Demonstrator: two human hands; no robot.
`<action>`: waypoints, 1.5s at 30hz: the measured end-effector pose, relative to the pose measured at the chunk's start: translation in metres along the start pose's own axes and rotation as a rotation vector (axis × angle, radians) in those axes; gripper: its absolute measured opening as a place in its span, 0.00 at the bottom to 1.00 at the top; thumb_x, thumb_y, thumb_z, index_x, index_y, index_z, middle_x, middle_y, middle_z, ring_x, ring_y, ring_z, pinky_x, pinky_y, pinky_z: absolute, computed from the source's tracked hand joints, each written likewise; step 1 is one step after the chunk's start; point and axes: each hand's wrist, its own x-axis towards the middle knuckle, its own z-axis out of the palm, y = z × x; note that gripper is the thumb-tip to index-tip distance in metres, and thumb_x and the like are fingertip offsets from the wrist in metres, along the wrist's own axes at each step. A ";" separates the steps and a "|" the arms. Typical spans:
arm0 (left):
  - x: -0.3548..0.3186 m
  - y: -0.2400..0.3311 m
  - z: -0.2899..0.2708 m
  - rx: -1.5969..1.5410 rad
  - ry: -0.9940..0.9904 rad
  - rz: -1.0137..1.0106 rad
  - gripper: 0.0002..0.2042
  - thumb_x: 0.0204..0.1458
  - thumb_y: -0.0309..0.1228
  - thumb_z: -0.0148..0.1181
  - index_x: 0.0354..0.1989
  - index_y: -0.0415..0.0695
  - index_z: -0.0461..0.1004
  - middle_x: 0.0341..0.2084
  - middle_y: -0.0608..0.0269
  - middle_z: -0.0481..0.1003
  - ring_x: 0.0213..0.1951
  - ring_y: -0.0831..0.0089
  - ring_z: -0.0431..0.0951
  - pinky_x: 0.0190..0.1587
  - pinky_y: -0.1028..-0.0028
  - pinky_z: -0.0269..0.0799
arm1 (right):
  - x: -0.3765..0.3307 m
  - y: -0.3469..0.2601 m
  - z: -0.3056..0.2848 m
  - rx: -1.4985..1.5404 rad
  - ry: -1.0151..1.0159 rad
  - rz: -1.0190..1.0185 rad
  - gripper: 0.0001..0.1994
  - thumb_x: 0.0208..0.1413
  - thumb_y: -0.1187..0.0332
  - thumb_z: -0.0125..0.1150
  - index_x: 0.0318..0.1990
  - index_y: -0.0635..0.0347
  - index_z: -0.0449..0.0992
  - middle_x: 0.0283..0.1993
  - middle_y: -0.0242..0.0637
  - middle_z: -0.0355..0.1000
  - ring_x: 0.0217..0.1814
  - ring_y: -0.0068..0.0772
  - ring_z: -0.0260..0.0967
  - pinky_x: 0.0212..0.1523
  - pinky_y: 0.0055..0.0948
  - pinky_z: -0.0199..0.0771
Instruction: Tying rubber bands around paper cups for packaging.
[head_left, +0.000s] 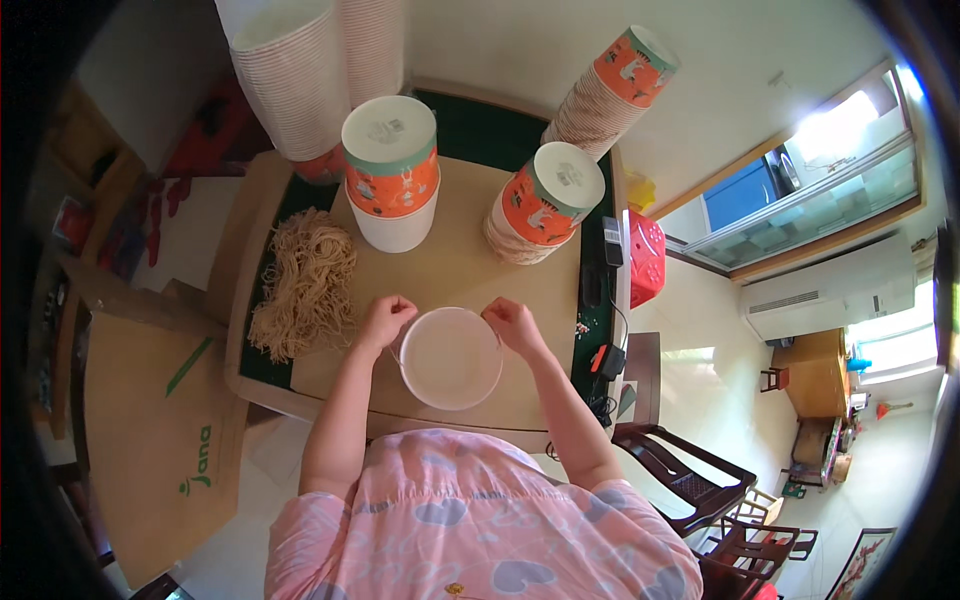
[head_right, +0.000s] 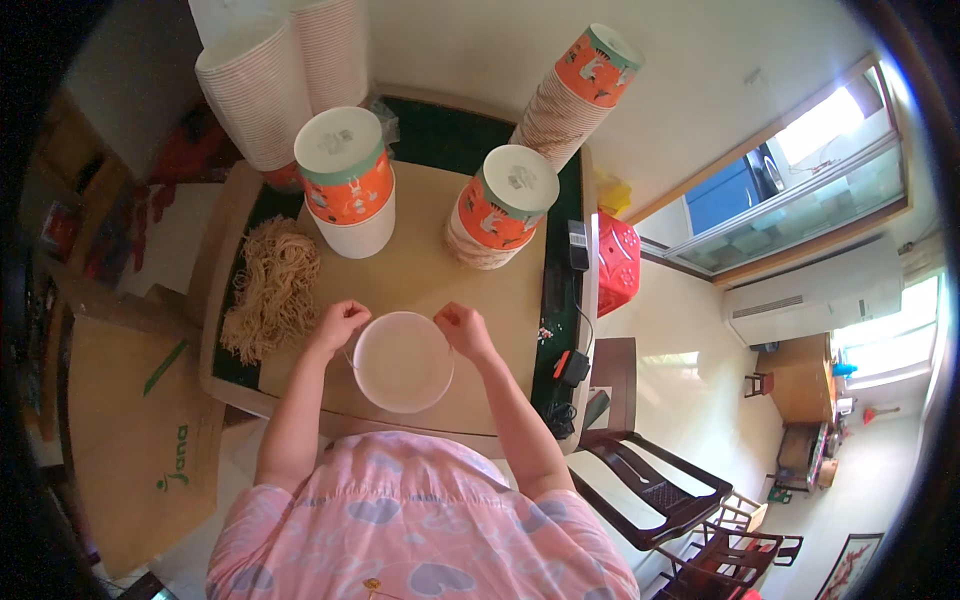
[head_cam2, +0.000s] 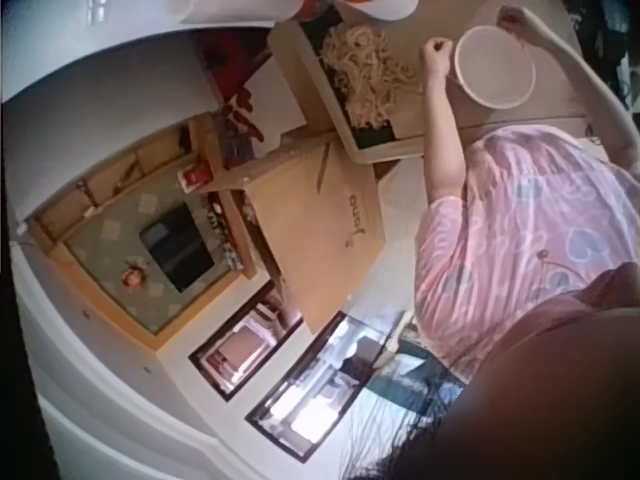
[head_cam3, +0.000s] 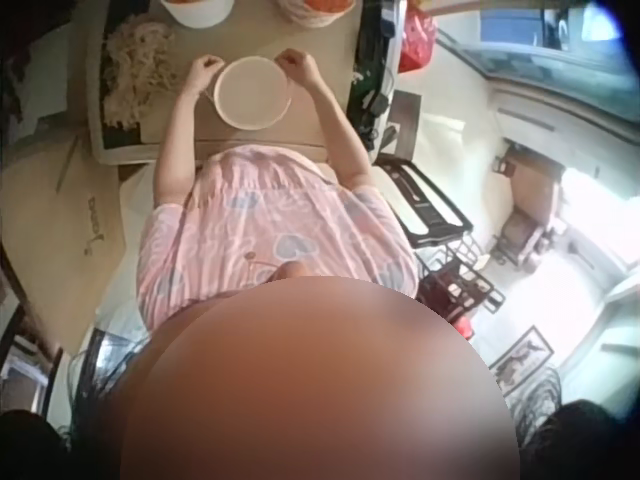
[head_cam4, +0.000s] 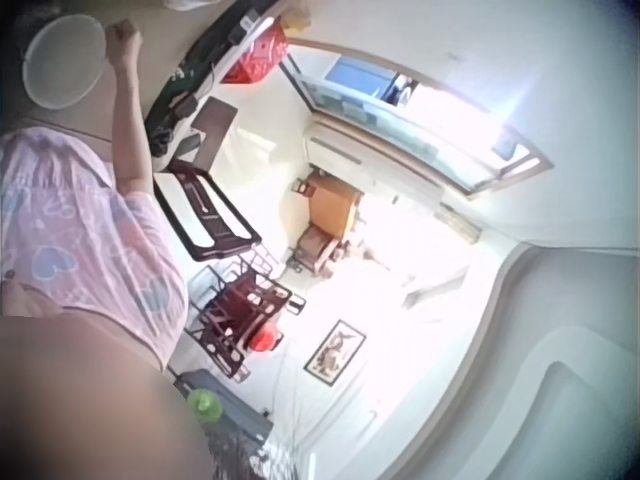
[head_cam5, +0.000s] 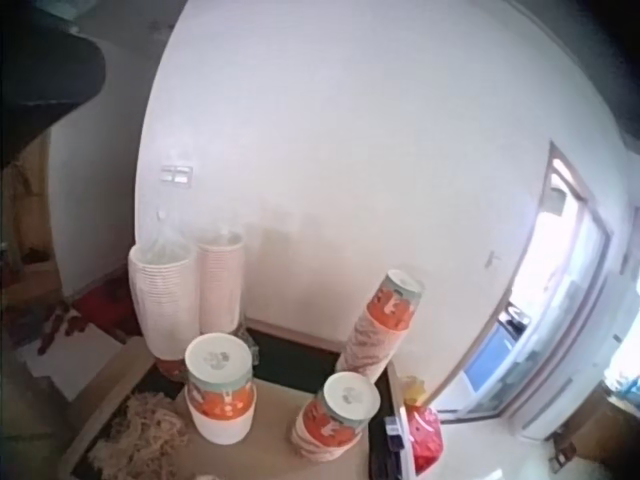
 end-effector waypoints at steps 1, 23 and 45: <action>-0.001 -0.018 0.004 -0.061 -0.003 -0.088 0.04 0.47 0.26 0.58 0.27 0.40 0.75 0.22 0.66 0.76 0.25 0.80 0.72 0.30 0.76 0.68 | 0.005 0.007 0.005 -0.063 -0.058 0.090 0.05 0.49 0.72 0.56 0.33 0.62 0.75 0.27 0.37 0.73 0.30 0.28 0.70 0.31 0.28 0.69; -0.035 0.106 0.006 0.043 0.222 0.652 0.18 0.43 0.28 0.64 0.45 0.45 0.72 0.37 0.59 0.68 0.40 0.65 0.69 0.41 0.69 0.66 | -0.023 -0.031 -0.067 0.464 0.050 -0.067 0.21 0.53 0.68 0.57 0.54 0.62 0.64 0.43 0.33 0.69 0.42 0.22 0.67 0.42 0.26 0.68; -0.024 0.078 -0.026 -0.213 0.290 0.316 0.12 0.47 0.23 0.56 0.42 0.44 0.71 0.34 0.66 0.71 0.35 0.76 0.71 0.35 0.78 0.66 | 0.082 -0.127 -0.125 -0.987 0.653 -0.690 0.18 0.45 0.65 0.62 0.45 0.52 0.68 0.47 0.35 0.64 0.54 0.39 0.59 0.60 0.50 0.48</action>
